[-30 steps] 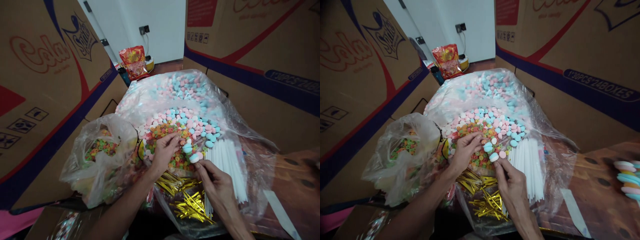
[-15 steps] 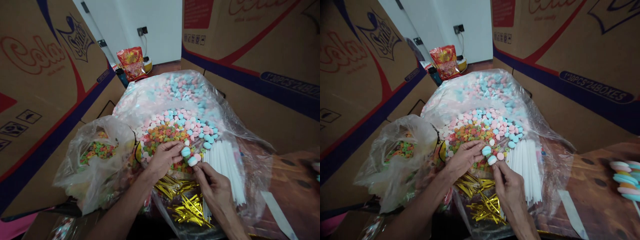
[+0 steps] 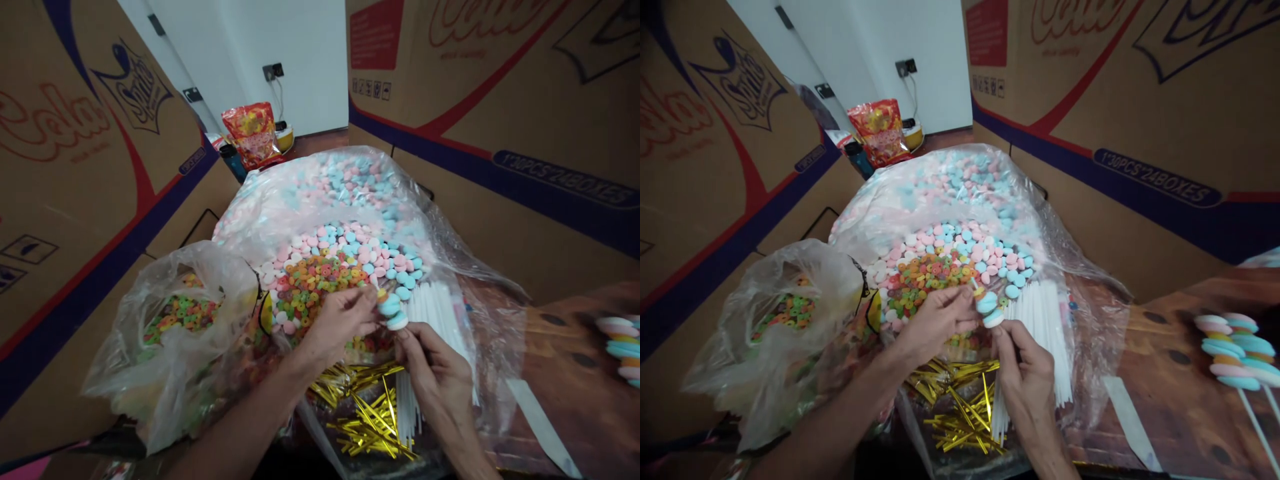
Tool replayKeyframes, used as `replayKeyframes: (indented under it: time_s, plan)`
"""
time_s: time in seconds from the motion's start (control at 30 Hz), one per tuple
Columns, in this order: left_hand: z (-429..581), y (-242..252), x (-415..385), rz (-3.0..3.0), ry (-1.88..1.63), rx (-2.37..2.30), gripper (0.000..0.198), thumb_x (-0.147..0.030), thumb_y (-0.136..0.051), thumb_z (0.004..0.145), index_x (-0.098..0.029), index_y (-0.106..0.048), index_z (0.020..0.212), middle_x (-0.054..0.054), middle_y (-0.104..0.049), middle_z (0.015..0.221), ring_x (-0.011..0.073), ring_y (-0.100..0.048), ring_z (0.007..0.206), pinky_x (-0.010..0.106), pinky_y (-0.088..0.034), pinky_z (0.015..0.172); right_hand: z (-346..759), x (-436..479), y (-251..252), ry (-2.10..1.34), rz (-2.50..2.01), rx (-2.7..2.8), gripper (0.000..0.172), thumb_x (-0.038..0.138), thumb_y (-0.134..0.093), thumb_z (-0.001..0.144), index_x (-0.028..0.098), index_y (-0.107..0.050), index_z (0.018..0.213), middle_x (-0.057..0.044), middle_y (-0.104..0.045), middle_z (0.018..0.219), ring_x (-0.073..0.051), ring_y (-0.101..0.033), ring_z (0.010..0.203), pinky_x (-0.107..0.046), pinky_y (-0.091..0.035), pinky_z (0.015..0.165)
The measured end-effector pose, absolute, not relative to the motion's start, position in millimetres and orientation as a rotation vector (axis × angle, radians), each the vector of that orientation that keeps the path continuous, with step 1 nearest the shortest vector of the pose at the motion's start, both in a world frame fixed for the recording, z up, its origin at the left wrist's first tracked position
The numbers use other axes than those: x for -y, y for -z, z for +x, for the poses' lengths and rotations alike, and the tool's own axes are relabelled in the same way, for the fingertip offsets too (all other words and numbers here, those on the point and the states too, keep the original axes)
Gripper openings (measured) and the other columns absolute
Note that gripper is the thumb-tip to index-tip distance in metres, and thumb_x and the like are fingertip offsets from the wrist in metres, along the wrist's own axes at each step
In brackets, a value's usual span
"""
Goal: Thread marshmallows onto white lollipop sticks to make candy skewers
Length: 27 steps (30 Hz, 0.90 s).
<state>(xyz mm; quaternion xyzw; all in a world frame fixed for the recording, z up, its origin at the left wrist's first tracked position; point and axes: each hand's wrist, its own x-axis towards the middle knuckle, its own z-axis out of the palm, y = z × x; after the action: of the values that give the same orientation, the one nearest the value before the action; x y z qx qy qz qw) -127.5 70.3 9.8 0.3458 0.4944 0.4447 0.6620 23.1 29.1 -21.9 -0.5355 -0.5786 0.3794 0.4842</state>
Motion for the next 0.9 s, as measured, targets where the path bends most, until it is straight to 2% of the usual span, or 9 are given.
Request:
replayKeyframes:
  time_s: [0.1, 0.2, 0.37, 0.5, 0.6, 0.77, 0.83, 0.9]
  plan:
    - [-139, -17, -99, 1.315, -1.084, -1.466, 0.029, -0.037, -0.057, 0.091, -0.017, -0.072, 0.104, 0.007, -0.072, 0.089, 0.0182, -0.067, 0.074, 0.032, -0.053, 0.071, 32, -37, 20, -0.828, -1.371, 1.330, 0.029, 0.037, -0.056, 0.090, 0.018, -0.060, 0.068, 0.004, -0.049, 0.056, -0.011, -0.045, 0.052, -0.019, -0.035, 0.049]
    - [-147, -22, -125, 1.873, -0.932, -1.778, 0.020, -0.019, -0.056, 0.088, -0.019, -0.074, 0.097, 0.006, -0.070, 0.092, 0.0205, -0.065, 0.086, 0.032, -0.049, 0.080, 37, -40, 25, -0.794, -1.418, 1.289, 0.030, 0.039, -0.057, 0.088, 0.018, -0.060, 0.067, 0.003, -0.050, 0.055, -0.011, -0.045, 0.051, -0.020, -0.034, 0.048]
    - [-135, -16, -152, 2.221, -0.378, -2.007, 0.023, -0.025, -0.050, 0.093, -0.022, -0.070, 0.104, 0.009, -0.065, 0.103, 0.0241, -0.064, 0.093, 0.032, -0.047, 0.076, 36, -37, 39, -0.874, -1.395, 1.312, 0.028, 0.039, -0.056, 0.090, 0.018, -0.061, 0.072, 0.004, -0.050, 0.057, -0.011, -0.046, 0.052, -0.020, -0.037, 0.049]
    - [-124, -9, -163, 2.341, -0.099, -2.047, 0.022, -0.018, -0.049, 0.091, -0.018, -0.065, 0.106, 0.013, -0.062, 0.106, 0.0268, -0.062, 0.096, 0.034, -0.046, 0.074, 35, -36, 43, -0.850, -1.398, 1.349, 0.027, 0.038, -0.055, 0.091, 0.018, -0.062, 0.075, 0.004, -0.048, 0.057, -0.010, -0.044, 0.051, -0.019, -0.036, 0.048]
    - [-126, -10, -162, 2.301, -0.241, -2.027, 0.021, -0.015, -0.049, 0.090, -0.019, -0.062, 0.106, 0.012, -0.064, 0.102, 0.0268, -0.061, 0.096, 0.035, -0.045, 0.075, 37, -36, 42, -0.814, -1.394, 1.317, 0.027, 0.036, -0.056, 0.091, 0.018, -0.062, 0.073, 0.005, -0.048, 0.056, -0.010, -0.045, 0.049, -0.019, -0.036, 0.047]
    - [-132, -21, -133, 2.059, -0.760, -1.818, 0.021, -0.018, -0.055, 0.088, -0.018, -0.062, 0.107, 0.006, -0.068, 0.092, 0.0198, -0.060, 0.081, 0.030, -0.043, 0.072, 41, -37, 40, -0.727, -1.404, 1.197, 0.025, 0.036, -0.058, 0.090, 0.017, -0.064, 0.075, 0.004, -0.051, 0.057, -0.010, -0.046, 0.051, -0.019, -0.036, 0.049]
    - [-130, -22, -115, 2.015, -0.730, -1.613, 0.015, -0.016, -0.054, 0.087, -0.018, -0.066, 0.096, 0.002, -0.065, 0.078, 0.0169, -0.058, 0.072, 0.028, -0.041, 0.067, 42, -38, 38, -0.727, -1.409, 1.149, 0.024, 0.036, -0.059, 0.090, 0.017, -0.065, 0.076, 0.004, -0.051, 0.058, -0.010, -0.046, 0.051, -0.020, -0.036, 0.049]
    - [-124, -16, -98, 2.023, -0.597, -1.455, 0.017, -0.013, -0.052, 0.086, -0.018, -0.066, 0.080, 0.000, -0.060, 0.068, 0.0154, -0.054, 0.068, 0.026, -0.039, 0.064, 43, -38, 36, -0.744, -1.405, 1.117, 0.023, 0.036, -0.060, 0.090, 0.017, -0.065, 0.078, 0.004, -0.051, 0.059, -0.010, -0.045, 0.051, -0.020, -0.035, 0.049]
